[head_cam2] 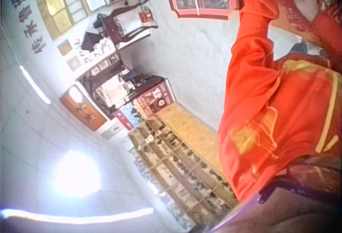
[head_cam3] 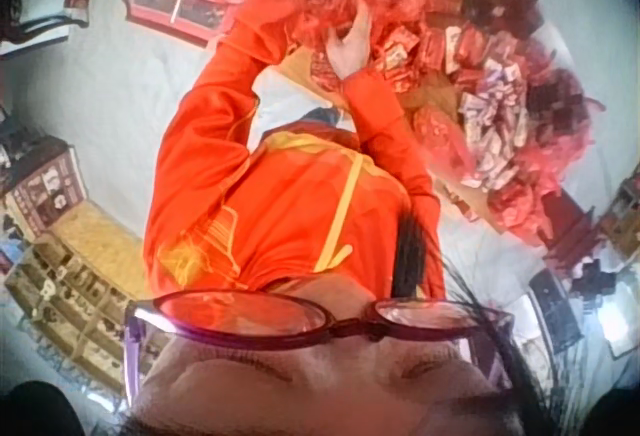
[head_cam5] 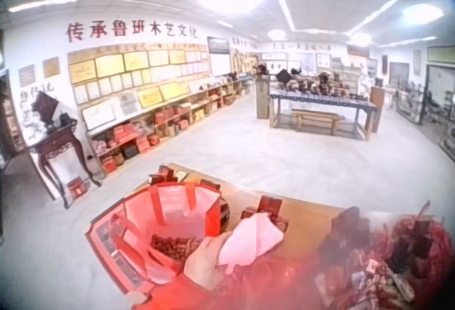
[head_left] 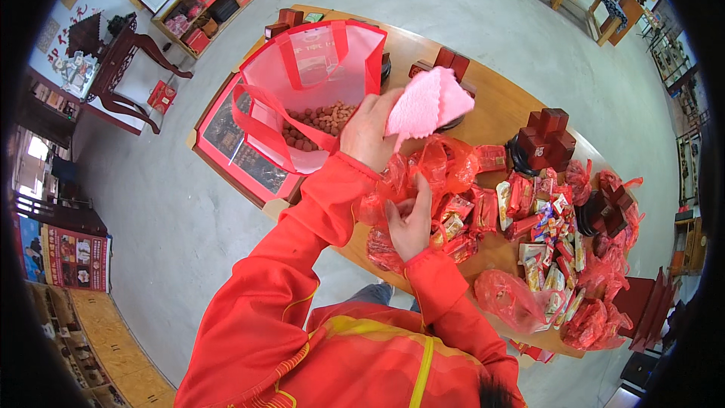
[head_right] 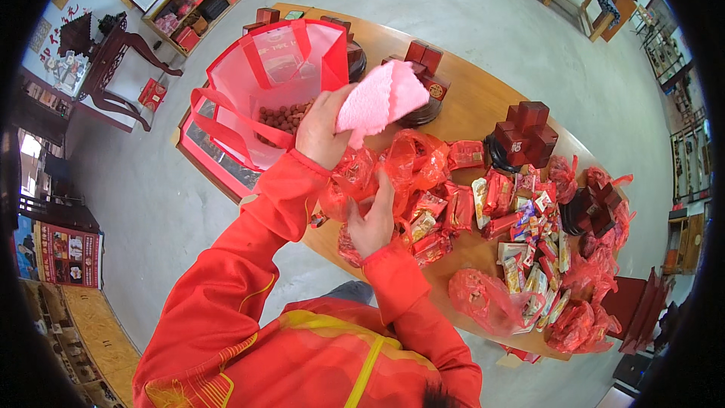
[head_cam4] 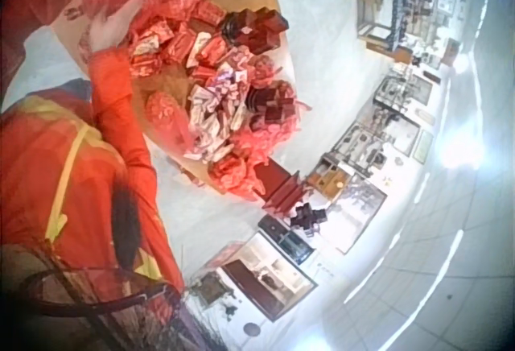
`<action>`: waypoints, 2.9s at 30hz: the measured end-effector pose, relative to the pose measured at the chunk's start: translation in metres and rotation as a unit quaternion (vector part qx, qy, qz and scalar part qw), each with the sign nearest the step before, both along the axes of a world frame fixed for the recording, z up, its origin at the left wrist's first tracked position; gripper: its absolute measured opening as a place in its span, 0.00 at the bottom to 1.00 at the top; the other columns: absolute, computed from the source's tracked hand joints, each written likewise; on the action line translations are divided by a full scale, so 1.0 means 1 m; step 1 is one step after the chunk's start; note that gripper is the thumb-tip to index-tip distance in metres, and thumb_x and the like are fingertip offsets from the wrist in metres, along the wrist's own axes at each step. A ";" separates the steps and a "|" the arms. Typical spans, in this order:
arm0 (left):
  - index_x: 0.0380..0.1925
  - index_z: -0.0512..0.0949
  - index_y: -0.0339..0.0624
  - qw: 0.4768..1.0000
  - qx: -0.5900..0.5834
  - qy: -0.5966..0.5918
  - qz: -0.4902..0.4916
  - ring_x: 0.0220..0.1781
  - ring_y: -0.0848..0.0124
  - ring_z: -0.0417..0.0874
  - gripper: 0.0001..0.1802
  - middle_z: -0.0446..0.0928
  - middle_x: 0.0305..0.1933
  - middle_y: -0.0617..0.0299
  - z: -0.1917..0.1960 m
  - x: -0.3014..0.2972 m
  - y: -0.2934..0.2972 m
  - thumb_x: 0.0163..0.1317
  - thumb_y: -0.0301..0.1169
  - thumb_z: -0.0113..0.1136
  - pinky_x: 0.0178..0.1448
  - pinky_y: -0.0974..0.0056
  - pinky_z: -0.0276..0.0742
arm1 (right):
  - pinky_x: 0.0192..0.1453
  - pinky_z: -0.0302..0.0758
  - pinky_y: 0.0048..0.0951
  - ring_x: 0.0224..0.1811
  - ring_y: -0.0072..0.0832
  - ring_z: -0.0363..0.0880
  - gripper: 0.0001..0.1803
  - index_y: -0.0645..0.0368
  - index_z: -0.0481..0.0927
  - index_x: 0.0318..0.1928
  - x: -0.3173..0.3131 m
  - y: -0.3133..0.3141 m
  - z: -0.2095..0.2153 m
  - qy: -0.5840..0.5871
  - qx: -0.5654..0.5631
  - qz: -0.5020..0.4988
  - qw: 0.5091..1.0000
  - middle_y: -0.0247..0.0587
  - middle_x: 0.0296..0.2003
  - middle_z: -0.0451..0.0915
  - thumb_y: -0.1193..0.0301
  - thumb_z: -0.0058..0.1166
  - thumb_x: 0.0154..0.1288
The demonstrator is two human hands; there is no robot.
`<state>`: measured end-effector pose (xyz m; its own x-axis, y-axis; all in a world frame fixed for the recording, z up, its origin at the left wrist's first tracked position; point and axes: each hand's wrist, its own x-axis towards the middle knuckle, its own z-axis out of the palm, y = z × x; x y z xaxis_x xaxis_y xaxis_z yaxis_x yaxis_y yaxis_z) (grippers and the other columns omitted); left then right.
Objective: The person packs small snack packets and red plastic bags onto a table, then arranges them into neat stacks. They handle multiple snack boxes and red bags, organizing them into piles on the table surface.
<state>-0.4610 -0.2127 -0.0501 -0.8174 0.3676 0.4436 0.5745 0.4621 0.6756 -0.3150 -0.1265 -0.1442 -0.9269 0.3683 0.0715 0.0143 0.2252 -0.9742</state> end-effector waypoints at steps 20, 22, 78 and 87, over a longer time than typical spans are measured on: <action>0.43 0.78 0.41 0.847 -0.510 -0.150 0.005 0.44 0.47 0.85 0.11 0.82 0.39 0.47 -0.165 0.047 -0.070 0.60 0.30 0.58 0.48 0.48 0.80 | 0.33 0.77 0.42 0.32 0.42 0.81 0.05 0.55 0.77 0.29 0.069 0.050 0.000 -0.031 0.352 0.290 0.889 0.41 0.30 0.75 0.70 0.57 0.59; 0.40 0.78 0.38 0.902 -0.411 -0.131 -0.020 0.44 0.45 0.84 0.09 0.82 0.40 0.46 -0.155 0.044 -0.077 0.61 0.27 0.55 0.48 0.49 0.79 | 0.33 0.77 0.43 0.33 0.42 0.81 0.06 0.56 0.76 0.28 0.071 0.052 0.000 -0.041 0.356 0.283 0.890 0.41 0.31 0.75 0.69 0.57 0.59; 0.69 0.58 0.43 0.764 0.139 -0.606 -0.170 0.55 0.62 0.83 0.29 0.73 0.61 0.49 -0.105 0.275 0.211 0.71 0.26 0.56 0.48 0.61 0.84 | 0.58 0.76 0.28 0.52 0.22 0.80 0.18 0.66 0.80 0.54 0.316 0.377 0.079 0.113 -0.138 -0.233 0.956 0.36 0.49 0.83 0.86 0.51 0.64; 0.67 0.62 0.41 0.807 0.140 -0.562 -0.117 0.47 0.64 0.84 0.26 0.77 0.55 0.52 -0.078 0.284 0.242 0.70 0.24 0.53 0.47 0.62 0.84 | 0.48 0.79 0.24 0.44 0.21 0.81 0.18 0.64 0.81 0.50 0.384 0.551 0.063 0.175 -0.138 -0.415 0.882 0.35 0.44 0.84 0.88 0.47 0.62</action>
<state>-0.1768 0.0297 -0.1285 -0.6844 0.5842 -0.4363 -0.4235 0.1686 0.8901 0.0690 0.4248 -0.0809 -0.2682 0.9579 0.1019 -0.2495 0.0331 -0.9678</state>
